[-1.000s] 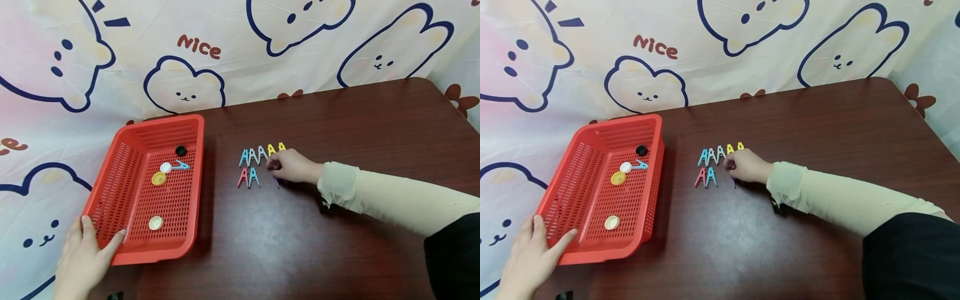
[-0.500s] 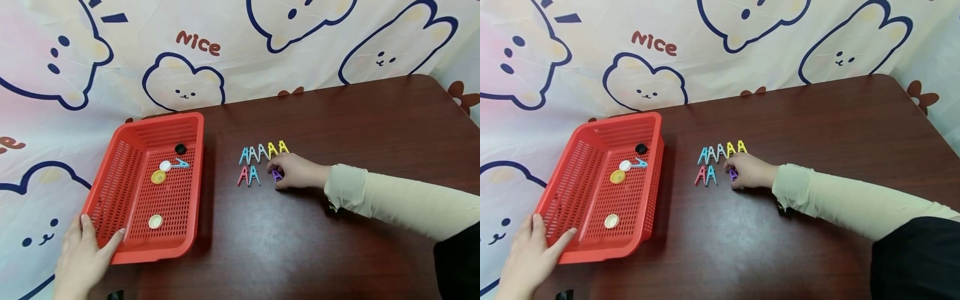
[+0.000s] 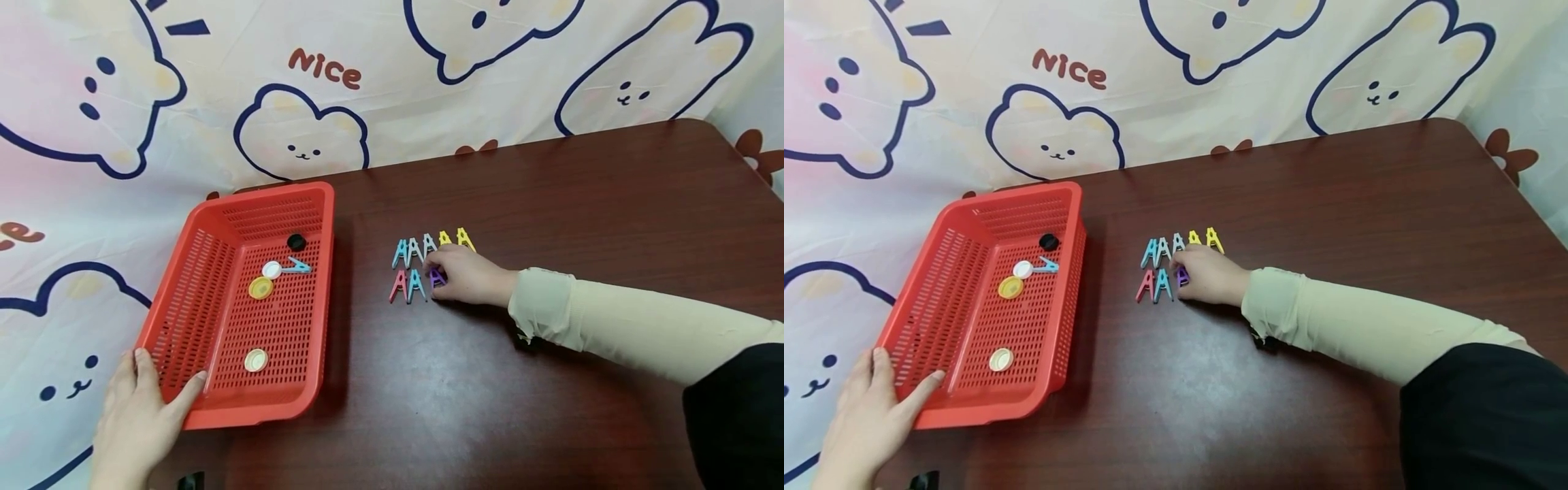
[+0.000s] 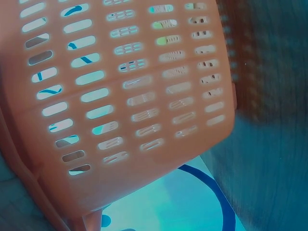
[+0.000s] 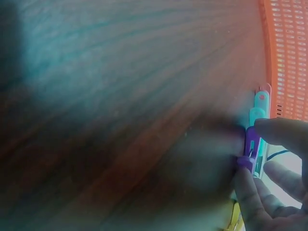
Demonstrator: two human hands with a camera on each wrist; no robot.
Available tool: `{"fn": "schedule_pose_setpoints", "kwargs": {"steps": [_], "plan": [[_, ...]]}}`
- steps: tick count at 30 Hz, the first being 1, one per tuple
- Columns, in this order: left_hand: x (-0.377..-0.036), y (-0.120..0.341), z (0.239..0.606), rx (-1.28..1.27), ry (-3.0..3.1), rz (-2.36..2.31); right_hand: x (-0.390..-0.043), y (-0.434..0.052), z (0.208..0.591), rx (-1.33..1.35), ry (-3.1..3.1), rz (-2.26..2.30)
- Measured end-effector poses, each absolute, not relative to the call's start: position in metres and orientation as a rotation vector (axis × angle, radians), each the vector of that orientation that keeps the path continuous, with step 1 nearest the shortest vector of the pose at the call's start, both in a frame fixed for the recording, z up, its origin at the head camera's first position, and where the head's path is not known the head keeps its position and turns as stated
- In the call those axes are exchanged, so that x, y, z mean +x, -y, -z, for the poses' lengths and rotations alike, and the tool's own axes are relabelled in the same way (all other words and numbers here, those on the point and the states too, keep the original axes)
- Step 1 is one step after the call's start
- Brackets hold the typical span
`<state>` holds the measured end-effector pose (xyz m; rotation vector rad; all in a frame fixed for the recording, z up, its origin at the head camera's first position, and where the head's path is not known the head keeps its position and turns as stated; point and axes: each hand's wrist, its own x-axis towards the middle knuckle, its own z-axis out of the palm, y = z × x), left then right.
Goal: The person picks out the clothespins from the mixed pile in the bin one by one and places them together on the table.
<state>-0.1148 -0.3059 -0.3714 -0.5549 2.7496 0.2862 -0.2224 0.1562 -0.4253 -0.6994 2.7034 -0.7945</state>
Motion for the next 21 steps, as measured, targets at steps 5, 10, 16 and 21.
{"fn": "schedule_pose_setpoints", "kwargs": {"steps": [5, 10, 16, 21], "plan": [[-0.113, 0.306, 0.372, -0.552, -2.761, -0.301, -0.222, -0.152, 0.425, -0.698, -2.697, 0.814], [-0.113, 0.307, 0.373, -0.546, -2.771, -0.304, -0.221, -0.151, 0.424, -0.708, -2.701, 0.81], [-0.112, 0.307, 0.374, -0.54, -2.777, -0.305, -0.221, -0.153, 0.421, -0.701, -2.676, 0.799], [-0.113, 0.308, 0.374, -0.534, -2.777, -0.308, -0.227, -0.153, 0.407, -0.726, -2.704, 0.729]]}}
